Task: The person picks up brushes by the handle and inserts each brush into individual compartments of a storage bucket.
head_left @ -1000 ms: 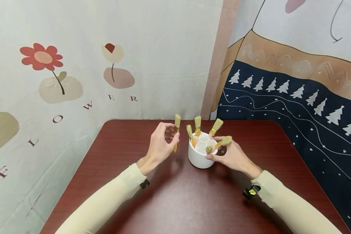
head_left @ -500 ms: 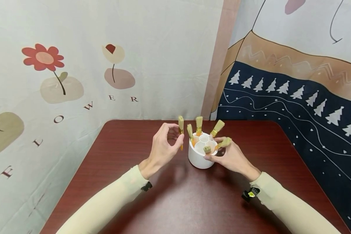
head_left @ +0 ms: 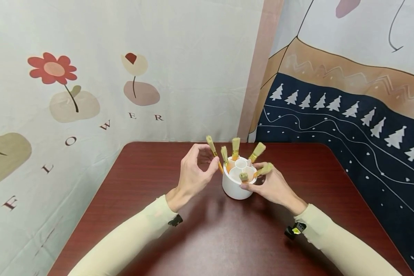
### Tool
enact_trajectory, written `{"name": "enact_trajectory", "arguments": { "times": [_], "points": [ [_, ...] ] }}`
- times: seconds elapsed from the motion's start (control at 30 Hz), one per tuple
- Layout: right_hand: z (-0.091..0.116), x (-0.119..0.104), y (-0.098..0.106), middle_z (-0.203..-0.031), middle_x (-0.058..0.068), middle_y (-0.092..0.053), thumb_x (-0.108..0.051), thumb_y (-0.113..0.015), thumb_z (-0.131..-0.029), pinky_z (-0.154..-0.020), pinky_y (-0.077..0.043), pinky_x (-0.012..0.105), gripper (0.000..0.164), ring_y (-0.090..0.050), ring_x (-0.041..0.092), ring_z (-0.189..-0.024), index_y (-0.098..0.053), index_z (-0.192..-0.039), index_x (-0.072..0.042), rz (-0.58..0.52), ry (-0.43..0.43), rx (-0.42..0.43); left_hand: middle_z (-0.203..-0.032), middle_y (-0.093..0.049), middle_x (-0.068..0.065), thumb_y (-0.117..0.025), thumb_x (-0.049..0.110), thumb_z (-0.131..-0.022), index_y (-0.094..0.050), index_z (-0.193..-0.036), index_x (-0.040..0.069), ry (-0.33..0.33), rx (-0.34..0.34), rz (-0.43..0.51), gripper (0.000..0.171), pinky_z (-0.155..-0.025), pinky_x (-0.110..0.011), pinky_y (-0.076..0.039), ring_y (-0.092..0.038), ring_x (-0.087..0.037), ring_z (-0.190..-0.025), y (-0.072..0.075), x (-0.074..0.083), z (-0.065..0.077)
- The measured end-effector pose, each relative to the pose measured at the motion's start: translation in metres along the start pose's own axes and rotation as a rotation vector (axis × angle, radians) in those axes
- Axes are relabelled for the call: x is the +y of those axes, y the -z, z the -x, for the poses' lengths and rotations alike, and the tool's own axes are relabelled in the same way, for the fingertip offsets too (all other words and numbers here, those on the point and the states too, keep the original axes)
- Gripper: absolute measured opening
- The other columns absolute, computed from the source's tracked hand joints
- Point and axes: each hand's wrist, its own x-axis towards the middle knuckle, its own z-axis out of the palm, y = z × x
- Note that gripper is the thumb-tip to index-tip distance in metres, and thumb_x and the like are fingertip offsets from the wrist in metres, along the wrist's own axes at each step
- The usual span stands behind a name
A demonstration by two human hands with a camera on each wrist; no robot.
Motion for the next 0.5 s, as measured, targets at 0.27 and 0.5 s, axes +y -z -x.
{"name": "enact_trajectory", "arguments": {
  "times": [0.27, 0.5],
  "points": [
    [0.001, -0.003, -0.002, -0.150, 0.019, -0.071, -0.057, -0.101, -0.089, -0.096, -0.063, 0.038, 0.092, -0.074, 0.030, -0.120, -0.067, -0.156, -0.003, 0.017, -0.003, 0.017, -0.108, -0.082, -0.012, -0.084, 0.007, -0.102, -0.069, -0.126, 0.001, -0.012, -0.008, 0.024, 0.030, -0.085, -0.038, -0.074, -0.083, -0.025, -0.096, -0.006, 0.004, 0.001],
    [0.003, -0.006, -0.002, -0.150, 0.019, -0.070, -0.058, -0.101, -0.088, -0.097, -0.062, 0.038, 0.093, -0.072, 0.030, -0.121, -0.066, -0.156, -0.003, 0.020, -0.017, 0.015, -0.111, -0.081, -0.017, -0.085, 0.001, -0.099, -0.067, -0.125, -0.002, -0.009, -0.045, 0.043, 0.031, -0.086, -0.033, -0.073, -0.085, -0.028, -0.094, -0.013, 0.004, 0.005]
  ]
}}
